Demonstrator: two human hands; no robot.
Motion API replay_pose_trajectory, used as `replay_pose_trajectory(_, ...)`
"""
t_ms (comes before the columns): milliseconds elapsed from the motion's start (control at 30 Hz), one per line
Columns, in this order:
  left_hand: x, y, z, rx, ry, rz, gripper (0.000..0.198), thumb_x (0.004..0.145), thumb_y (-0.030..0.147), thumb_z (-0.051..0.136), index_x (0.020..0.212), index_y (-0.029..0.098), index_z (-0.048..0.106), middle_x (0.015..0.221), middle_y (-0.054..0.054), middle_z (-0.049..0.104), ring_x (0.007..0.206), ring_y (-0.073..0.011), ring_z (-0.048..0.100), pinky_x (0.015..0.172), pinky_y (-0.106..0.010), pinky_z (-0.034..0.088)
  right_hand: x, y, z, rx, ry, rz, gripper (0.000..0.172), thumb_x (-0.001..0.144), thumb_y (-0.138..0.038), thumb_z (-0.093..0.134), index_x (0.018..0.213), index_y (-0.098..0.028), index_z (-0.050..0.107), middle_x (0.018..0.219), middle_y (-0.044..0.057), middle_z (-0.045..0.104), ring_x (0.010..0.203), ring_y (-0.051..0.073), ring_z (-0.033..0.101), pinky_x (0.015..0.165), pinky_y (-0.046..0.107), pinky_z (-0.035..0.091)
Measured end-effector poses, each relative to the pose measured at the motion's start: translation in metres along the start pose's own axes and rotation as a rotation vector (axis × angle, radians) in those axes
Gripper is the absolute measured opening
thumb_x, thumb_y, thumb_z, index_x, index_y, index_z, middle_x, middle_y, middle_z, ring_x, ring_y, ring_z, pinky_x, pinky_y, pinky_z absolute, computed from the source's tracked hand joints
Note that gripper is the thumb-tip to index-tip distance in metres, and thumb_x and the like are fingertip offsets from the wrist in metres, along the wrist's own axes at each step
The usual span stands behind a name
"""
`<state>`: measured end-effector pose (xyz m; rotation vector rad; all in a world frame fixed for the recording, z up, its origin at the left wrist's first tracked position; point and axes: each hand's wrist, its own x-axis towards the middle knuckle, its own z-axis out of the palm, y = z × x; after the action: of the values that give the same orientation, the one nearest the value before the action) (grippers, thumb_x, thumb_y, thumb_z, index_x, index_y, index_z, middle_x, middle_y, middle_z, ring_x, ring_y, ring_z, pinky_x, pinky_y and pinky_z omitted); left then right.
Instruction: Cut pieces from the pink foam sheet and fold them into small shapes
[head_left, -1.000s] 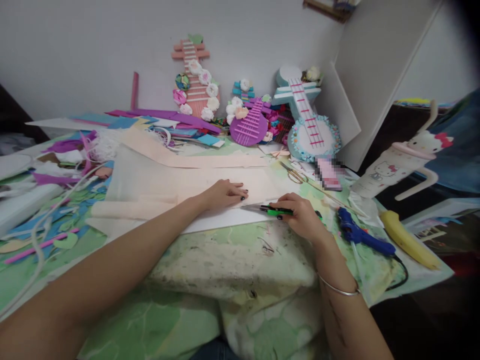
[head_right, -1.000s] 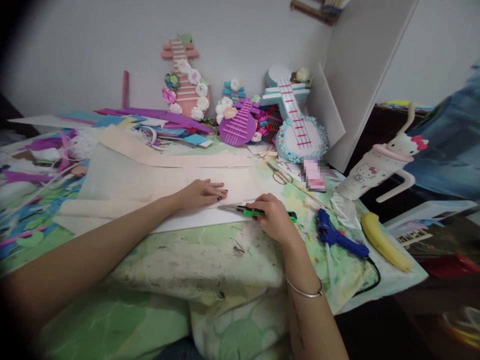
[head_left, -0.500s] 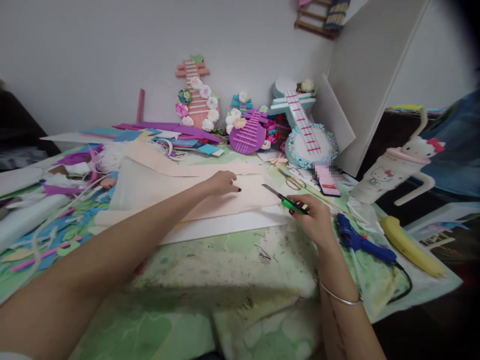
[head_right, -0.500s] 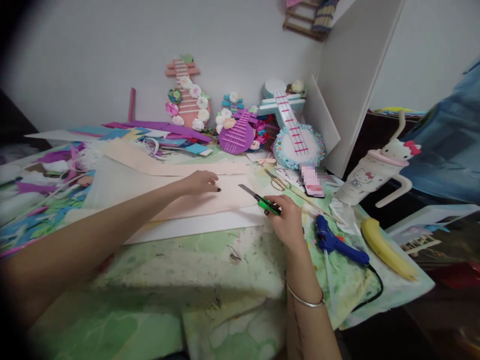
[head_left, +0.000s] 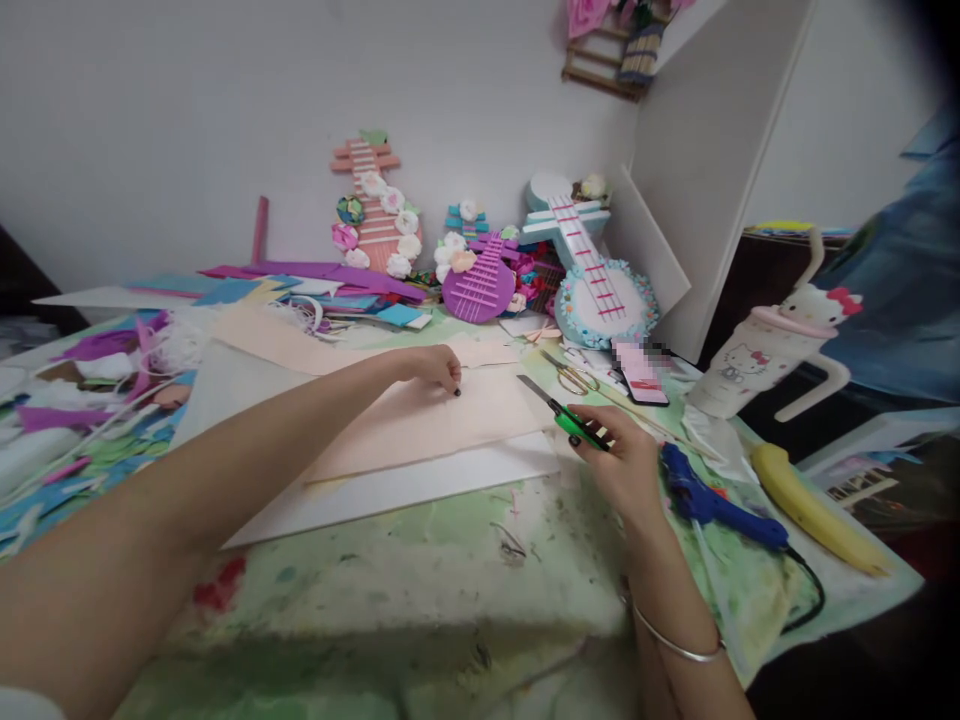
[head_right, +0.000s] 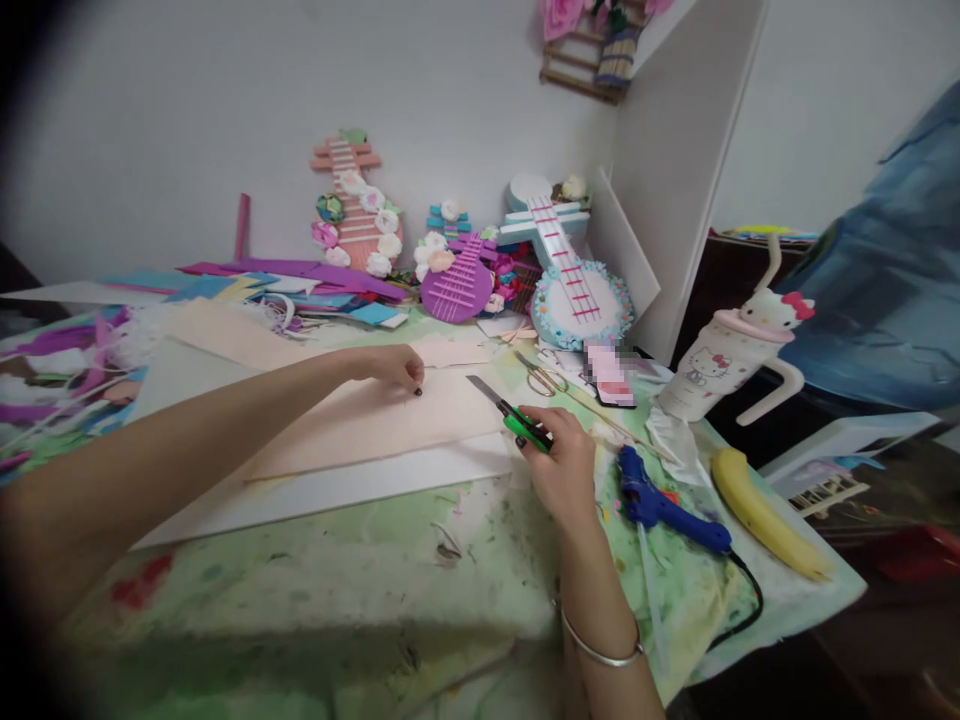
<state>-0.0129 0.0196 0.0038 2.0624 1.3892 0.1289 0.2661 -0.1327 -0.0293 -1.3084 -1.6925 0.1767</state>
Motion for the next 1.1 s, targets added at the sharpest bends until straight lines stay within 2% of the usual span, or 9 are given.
replay_pose_trajectory(133,0.005,0.001,-0.005,-0.04,-0.031,0.047,0.037,0.052,0.037,0.074,0.081,0.018,0.061,0.081,-0.004,0.066,0.07,-0.0158,0.058,0.063,-0.026,0.042,-0.002,-0.001,-0.001,0.009,-0.003,0.002,0.033,0.068,-0.014,0.06,0.099,-0.023,0.069,0.094,0.004,0.066,0.082,0.02,0.059,0.074,0.034,0.045)
replay_pose_trajectory(233,0.012,0.005,-0.003,-0.037,-0.041,0.07,0.037,0.051,0.033,0.074,0.082,0.018,0.061,0.081,-0.005,0.067,0.07,-0.0167,0.059,0.064,-0.027,0.043,-0.003,-0.003,-0.003,0.015,-0.015,0.005,0.034,0.07,-0.015,0.06,0.101,-0.024,0.068,0.098,0.004,0.066,0.084,0.02,0.059,0.074,0.034,0.046)
replay_pose_trajectory(433,0.026,0.011,0.004,0.046,-0.007,0.105,0.019,0.044,0.023,0.076,0.059,0.019,0.064,0.063,-0.002,0.064,0.065,-0.0173,0.055,0.065,-0.029,0.042,-0.005,-0.008,-0.006,0.001,-0.02,-0.009,0.031,0.073,-0.018,0.062,0.102,-0.026,0.068,0.098,0.005,0.066,0.085,0.022,0.06,0.072,0.035,0.046)
replay_pose_trajectory(567,0.029,0.012,0.002,0.035,-0.072,0.123,0.012,0.045,0.019,0.073,0.051,0.019,0.064,0.051,0.001,0.058,0.057,-0.0145,0.05,0.062,-0.028,0.041,-0.006,-0.011,-0.007,0.004,-0.013,-0.017,0.031,0.073,-0.017,0.062,0.102,-0.028,0.068,0.1,0.005,0.065,0.086,0.022,0.06,0.073,0.035,0.046)
replay_pose_trajectory(633,0.028,0.013,-0.005,-0.013,-0.115,0.138,0.011,0.048,0.021,0.073,0.054,0.019,0.064,0.053,0.0,0.06,0.056,-0.0139,0.051,0.061,-0.027,0.042,-0.006,-0.012,-0.008,0.004,-0.014,-0.017,0.032,0.073,-0.016,0.062,0.103,-0.028,0.068,0.101,0.004,0.065,0.088,0.022,0.059,0.074,0.035,0.046)
replay_pose_trajectory(733,0.03,0.013,-0.024,-0.115,-0.139,0.175,0.014,0.053,0.026,0.073,0.061,0.02,0.064,0.062,-0.001,0.063,0.062,-0.0141,0.055,0.061,-0.026,0.043,-0.006,-0.014,-0.008,0.014,-0.014,-0.012,0.033,0.074,-0.016,0.061,0.104,-0.028,0.067,0.1,0.004,0.065,0.09,0.023,0.059,0.076,0.036,0.045)
replay_pose_trajectory(900,0.046,0.002,-0.062,-0.269,-0.052,0.174,0.018,0.055,0.027,0.074,0.067,0.019,0.064,0.069,-0.003,0.065,0.069,-0.0155,0.059,0.067,-0.029,0.045,-0.007,-0.014,-0.009,0.025,-0.006,-0.009,0.034,0.074,-0.016,0.061,0.104,-0.029,0.067,0.102,0.004,0.064,0.091,0.023,0.059,0.077,0.038,0.046)
replay_pose_trajectory(1000,0.055,-0.007,-0.068,-0.355,-0.064,0.142,0.018,0.056,0.027,0.074,0.066,0.019,0.062,0.064,-0.003,0.063,0.063,-0.0152,0.059,0.068,-0.032,0.047,-0.007,-0.015,-0.009,0.021,0.003,0.003,0.034,0.075,-0.017,0.061,0.106,-0.03,0.066,0.103,0.005,0.063,0.093,0.025,0.058,0.078,0.039,0.046)
replay_pose_trajectory(1100,0.058,-0.012,-0.061,-0.421,-0.091,0.146,0.018,0.057,0.027,0.073,0.066,0.019,0.061,0.064,-0.003,0.062,0.059,-0.0131,0.057,0.065,-0.031,0.047,-0.007,-0.013,-0.009,0.012,-0.029,0.033,0.036,0.078,-0.02,0.058,0.112,-0.03,0.063,0.102,0.006,0.061,0.094,0.025,0.057,0.079,0.039,0.046)
